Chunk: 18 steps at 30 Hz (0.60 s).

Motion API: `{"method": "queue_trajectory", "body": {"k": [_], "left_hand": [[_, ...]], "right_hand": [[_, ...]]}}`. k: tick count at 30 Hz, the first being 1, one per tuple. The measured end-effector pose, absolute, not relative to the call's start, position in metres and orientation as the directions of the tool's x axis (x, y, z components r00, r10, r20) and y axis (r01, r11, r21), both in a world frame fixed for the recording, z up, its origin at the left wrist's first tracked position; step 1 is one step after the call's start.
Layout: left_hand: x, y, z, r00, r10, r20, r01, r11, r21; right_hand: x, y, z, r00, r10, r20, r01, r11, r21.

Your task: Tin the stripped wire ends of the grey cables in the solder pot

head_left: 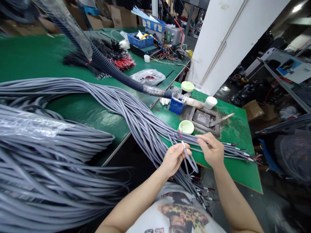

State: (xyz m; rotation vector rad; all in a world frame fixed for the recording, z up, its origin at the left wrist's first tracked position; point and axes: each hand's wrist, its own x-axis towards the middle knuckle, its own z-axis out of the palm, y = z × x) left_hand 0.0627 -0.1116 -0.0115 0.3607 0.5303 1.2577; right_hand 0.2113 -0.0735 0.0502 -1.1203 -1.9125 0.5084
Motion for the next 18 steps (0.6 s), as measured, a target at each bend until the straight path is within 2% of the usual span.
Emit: {"method": "queue_trajectory", "body": {"k": [2,4,8,13,18], "left_hand": [[0.061,-0.106,-0.008,0.222,0.959,-0.176,-0.822,0.281,0.496],[0.060,-0.101,-0.004,0.231,0.959,-0.162,-0.847,0.281,0.451],[0.062,-0.093,0.002,0.253,0.953,-0.169,-0.866,0.300,0.400],[0.060,-0.086,0.005,0.285,0.949,-0.135,-0.840,0.315,0.442],[0.050,-0.078,0.003,0.085,0.970,-0.226,-0.816,0.198,0.543]], "right_hand": [[0.217,-0.075,0.047,-0.449,0.716,0.535,0.477,0.698,-0.534],[0.219,-0.075,0.045,-0.619,0.584,0.525,0.426,0.811,-0.400],[0.220,-0.068,0.045,-0.737,0.471,0.486,0.392,0.882,-0.261],[0.218,-0.057,0.045,-0.757,0.413,0.507,0.352,0.911,-0.217],[0.219,-0.052,0.045,-0.669,0.453,0.590,0.367,0.891,-0.269]]}}
